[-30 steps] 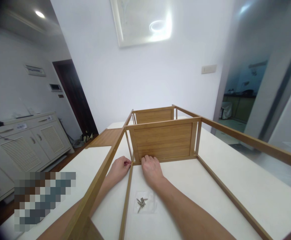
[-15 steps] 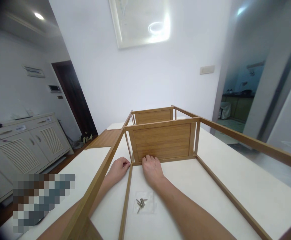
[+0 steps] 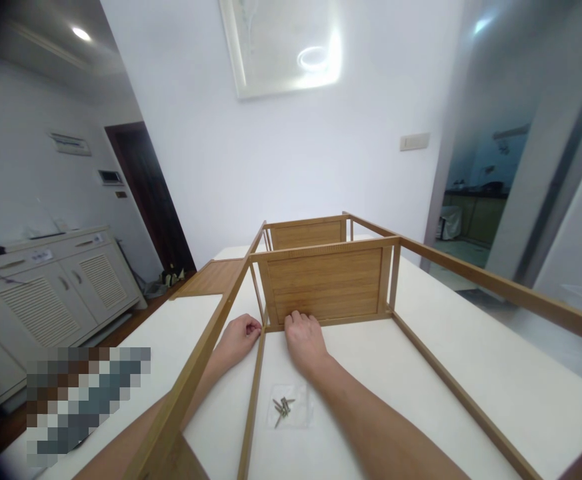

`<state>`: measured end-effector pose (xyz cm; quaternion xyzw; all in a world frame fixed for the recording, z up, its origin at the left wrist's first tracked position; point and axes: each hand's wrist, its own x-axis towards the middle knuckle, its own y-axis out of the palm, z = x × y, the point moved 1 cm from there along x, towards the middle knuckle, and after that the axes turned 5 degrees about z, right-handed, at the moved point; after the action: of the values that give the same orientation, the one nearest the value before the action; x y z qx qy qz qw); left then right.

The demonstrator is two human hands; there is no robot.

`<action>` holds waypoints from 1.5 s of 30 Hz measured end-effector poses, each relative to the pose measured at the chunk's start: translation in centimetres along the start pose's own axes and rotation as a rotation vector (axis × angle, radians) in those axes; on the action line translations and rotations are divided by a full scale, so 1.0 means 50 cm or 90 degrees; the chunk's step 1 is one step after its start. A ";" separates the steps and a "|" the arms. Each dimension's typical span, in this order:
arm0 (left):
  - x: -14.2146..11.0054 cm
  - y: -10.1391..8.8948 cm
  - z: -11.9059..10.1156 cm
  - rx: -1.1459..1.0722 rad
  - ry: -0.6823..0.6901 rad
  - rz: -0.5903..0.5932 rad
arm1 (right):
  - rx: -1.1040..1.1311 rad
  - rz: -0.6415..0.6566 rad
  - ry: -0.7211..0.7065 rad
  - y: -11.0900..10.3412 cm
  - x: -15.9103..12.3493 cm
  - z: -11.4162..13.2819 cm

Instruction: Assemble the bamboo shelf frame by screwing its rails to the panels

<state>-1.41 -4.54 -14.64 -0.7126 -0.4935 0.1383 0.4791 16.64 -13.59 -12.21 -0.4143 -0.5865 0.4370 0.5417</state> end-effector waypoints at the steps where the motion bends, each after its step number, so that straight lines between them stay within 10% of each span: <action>1: -0.001 0.000 -0.001 0.005 0.004 -0.001 | 0.000 0.000 0.000 0.001 0.000 0.000; 45: -0.005 -0.003 -0.018 0.061 -0.022 0.021 | 0.005 -0.008 -0.011 0.004 -0.001 -0.002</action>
<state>-1.01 -5.25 -14.12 -0.6945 -0.4828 0.1817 0.5015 16.77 -13.57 -12.41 -0.4048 -0.5915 0.4397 0.5412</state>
